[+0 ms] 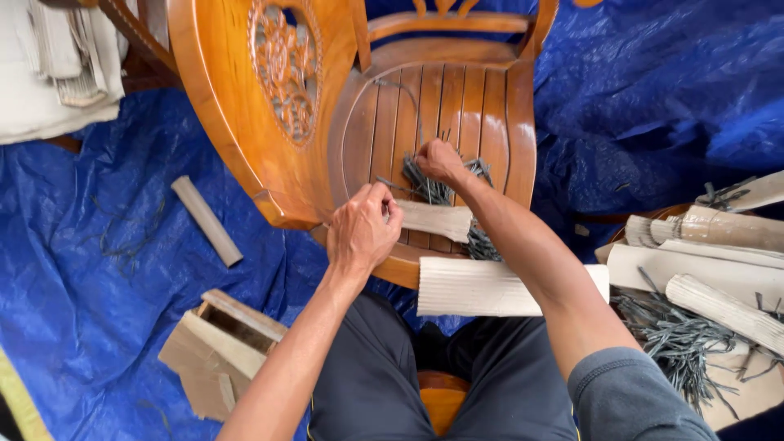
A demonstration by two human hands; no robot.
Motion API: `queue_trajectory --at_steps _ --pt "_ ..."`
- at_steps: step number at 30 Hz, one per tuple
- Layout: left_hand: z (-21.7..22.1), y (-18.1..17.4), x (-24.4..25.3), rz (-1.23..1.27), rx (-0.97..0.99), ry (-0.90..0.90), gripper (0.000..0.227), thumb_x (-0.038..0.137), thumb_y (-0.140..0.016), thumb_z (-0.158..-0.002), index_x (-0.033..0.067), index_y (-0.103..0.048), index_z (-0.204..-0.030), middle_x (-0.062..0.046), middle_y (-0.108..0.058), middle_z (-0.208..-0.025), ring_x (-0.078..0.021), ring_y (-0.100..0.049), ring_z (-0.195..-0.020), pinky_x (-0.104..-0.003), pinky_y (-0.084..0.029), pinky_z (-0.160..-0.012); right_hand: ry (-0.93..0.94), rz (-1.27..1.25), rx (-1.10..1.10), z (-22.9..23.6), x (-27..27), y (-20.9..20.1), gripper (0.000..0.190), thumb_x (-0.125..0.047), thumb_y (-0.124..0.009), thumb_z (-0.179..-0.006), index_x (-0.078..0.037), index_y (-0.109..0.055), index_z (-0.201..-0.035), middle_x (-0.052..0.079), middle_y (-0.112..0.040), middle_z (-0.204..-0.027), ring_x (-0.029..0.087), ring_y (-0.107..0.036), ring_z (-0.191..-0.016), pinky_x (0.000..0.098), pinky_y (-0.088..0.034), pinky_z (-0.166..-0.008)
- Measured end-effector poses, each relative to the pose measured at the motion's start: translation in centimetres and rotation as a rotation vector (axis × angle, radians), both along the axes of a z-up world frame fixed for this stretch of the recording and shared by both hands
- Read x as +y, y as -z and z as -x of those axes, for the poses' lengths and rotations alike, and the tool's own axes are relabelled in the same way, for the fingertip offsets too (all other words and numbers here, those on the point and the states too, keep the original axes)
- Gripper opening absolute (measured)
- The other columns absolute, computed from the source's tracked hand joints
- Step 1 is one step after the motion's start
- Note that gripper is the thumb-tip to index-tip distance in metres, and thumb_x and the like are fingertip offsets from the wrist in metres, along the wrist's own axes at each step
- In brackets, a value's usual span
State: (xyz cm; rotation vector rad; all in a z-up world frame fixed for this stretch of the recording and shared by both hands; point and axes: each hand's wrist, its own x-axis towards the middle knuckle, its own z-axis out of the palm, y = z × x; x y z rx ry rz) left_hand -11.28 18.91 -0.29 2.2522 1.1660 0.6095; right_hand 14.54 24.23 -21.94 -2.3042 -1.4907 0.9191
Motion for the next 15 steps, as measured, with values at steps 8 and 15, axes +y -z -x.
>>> queue_trajectory --at_steps 8,15 --pt "-0.1 -0.2 -0.1 -0.009 -0.02 -0.002 0.014 0.018 -0.064 -0.088 0.0049 -0.067 -0.088 -0.016 -0.072 -0.089 -0.0399 -0.07 -0.081 -0.051 -0.055 -0.071 0.125 -0.452 -0.108 -0.6 -2.2 -5.3 0.022 -0.01 -0.06 -0.093 -0.003 -0.073 -0.111 0.018 -0.076 -0.101 0.038 -0.072 -0.098 0.0473 -0.056 -0.088" --pt "0.2 -0.3 -0.6 -0.014 0.017 -0.026 0.017 0.021 -0.064 -0.089 0.0045 -0.069 -0.089 -0.018 -0.073 -0.092 -0.0414 -0.07 -0.083 -0.052 -0.055 -0.074 0.531 -0.578 0.62 3.5 -9.0 -20.4 0.03 -0.005 -0.056 -0.097 0.001 -0.061 -0.125 0.009 -0.075 -0.095 0.015 -0.072 -0.076 0.03 -0.061 -0.067"
